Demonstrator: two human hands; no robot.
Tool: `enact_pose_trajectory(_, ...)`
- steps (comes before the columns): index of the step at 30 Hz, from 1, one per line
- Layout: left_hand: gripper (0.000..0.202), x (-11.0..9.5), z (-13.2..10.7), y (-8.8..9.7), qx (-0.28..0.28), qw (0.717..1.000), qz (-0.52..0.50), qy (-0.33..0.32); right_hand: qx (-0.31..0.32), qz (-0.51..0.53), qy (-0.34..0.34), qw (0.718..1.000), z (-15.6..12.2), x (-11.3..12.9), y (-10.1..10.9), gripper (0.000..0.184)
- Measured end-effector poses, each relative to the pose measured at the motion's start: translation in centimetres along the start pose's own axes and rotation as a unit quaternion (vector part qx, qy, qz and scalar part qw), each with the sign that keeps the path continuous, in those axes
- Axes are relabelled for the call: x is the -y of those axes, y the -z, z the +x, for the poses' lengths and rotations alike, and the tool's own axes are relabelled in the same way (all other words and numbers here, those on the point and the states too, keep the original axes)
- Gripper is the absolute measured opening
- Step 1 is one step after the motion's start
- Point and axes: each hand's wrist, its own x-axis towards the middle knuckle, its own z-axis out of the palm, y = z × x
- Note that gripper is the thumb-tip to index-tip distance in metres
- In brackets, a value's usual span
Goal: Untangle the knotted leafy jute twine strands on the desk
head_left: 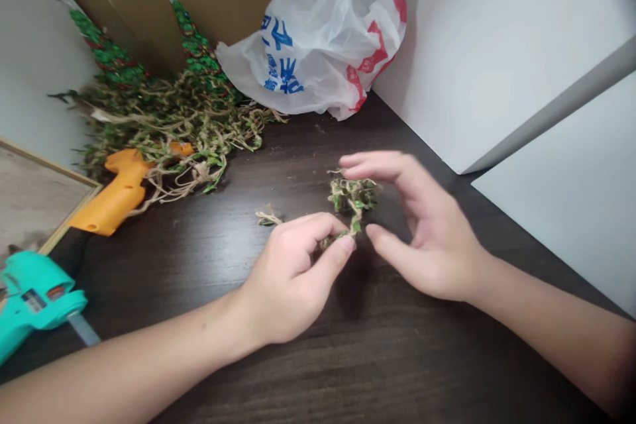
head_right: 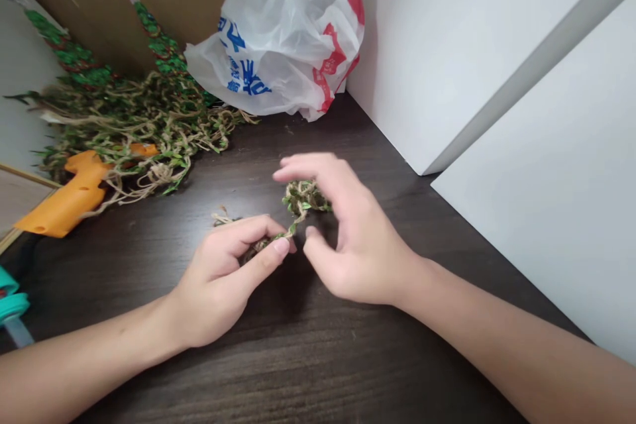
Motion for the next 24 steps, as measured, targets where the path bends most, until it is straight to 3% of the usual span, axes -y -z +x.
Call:
enact_pose_trajectory(3, 0.025, 0.2, 0.1, 0.2, 0.036, 0.989, -0.137, 0.036, 0.081, -0.007, -0.009, 0.997, -0.1, -0.3, 0.0, 0.045)
enact_pose_trajectory(8, 0.022, 0.1, 0.6, 0.6, 0.039, 0.942, -0.308, 0.130, 0.012, 0.074, -0.132, 0.988, 0.5, -1.4, -0.1, 0.026)
enact_pose_trajectory(12, 0.026, -0.3, 1.6, 1.1, -0.041, 0.884, -0.429, 0.180, -0.005, 0.048, -0.159, 0.986, 1.1, -2.1, 0.4, 0.023)
enact_pose_trajectory(16, 0.029, -0.6, 2.7, 1.7, -0.138, 0.839, -0.482, 0.213, 0.013, -0.037, -0.160, 0.986, 1.1, -2.2, 0.7, 0.013)
enact_pose_trajectory(19, 0.027, -0.5, 2.8, 1.6, -0.157, 0.843, -0.473, 0.203, 0.043, -0.072, -0.126, 0.989, 0.9, -1.9, 0.4, 0.011)
enact_pose_trajectory(24, 0.018, 0.1, 1.7, 0.9, -0.137, 0.929, -0.321, 0.126, 0.060, -0.084, -0.104, 0.989, 0.5, -1.1, -0.3, 0.013)
